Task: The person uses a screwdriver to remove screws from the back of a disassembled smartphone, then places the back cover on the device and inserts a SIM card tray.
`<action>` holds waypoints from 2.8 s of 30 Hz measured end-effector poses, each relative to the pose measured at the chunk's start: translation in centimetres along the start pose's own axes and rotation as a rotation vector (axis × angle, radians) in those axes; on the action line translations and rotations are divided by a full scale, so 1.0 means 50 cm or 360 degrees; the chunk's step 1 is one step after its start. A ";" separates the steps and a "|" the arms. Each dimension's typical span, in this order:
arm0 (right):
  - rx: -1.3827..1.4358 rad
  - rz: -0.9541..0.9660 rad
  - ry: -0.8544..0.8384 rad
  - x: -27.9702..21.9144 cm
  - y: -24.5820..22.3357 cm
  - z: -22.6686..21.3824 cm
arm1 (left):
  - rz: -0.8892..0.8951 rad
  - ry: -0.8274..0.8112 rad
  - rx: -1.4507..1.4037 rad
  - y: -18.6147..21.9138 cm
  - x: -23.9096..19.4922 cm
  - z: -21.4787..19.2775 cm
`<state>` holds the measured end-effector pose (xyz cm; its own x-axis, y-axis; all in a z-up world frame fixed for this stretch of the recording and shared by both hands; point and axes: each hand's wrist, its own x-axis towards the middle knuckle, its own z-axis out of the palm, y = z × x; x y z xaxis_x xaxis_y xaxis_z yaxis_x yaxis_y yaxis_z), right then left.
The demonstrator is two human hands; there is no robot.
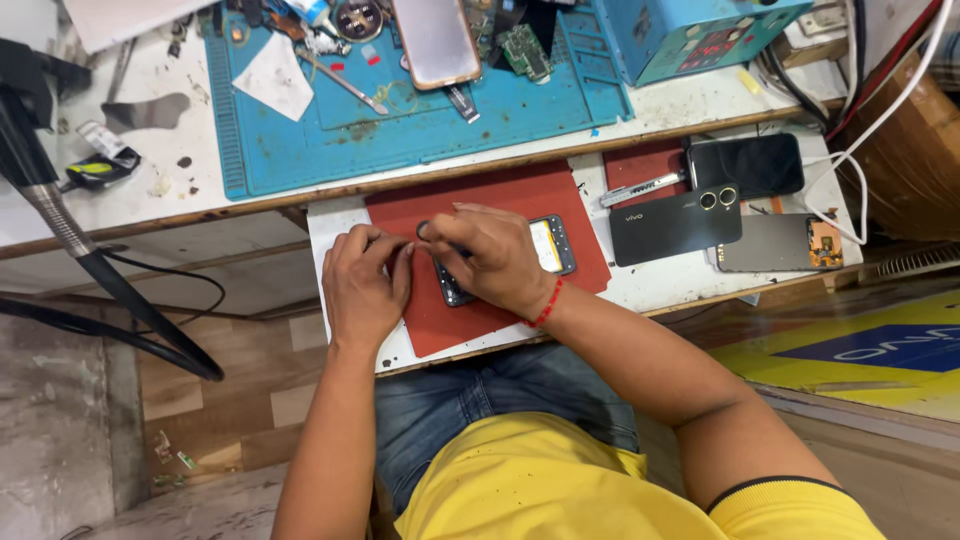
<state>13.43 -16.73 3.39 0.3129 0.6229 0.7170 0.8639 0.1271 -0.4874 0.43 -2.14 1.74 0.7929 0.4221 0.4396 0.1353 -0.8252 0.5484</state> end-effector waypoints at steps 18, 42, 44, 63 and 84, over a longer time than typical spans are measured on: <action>0.0582 0.0599 0.0475 -0.086 0.061 -0.069 | 0.0148 -0.0070 0.0322 0.022 0.013 0.001; 0.0527 0.0687 0.0088 -0.075 0.012 -0.058 | -0.0071 0.0015 0.0075 0.072 -0.009 0.006; 0.0323 0.0521 -0.0174 -0.073 0.012 -0.062 | -0.0174 -0.0018 -0.0225 0.092 -0.024 0.010; 0.0108 0.0244 -0.0238 -0.037 0.003 -0.066 | -0.1042 -0.0184 -0.1660 0.083 -0.044 0.048; 0.0000 0.0423 -0.0218 -0.039 0.010 -0.070 | 0.0193 -0.0660 -0.0105 0.107 0.013 -0.052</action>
<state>14.61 -20.59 3.49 0.4717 0.7328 0.4904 0.7588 -0.0541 -0.6490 0.15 -5.31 6.80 0.9740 0.1260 0.1881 -0.0012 -0.8279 0.5609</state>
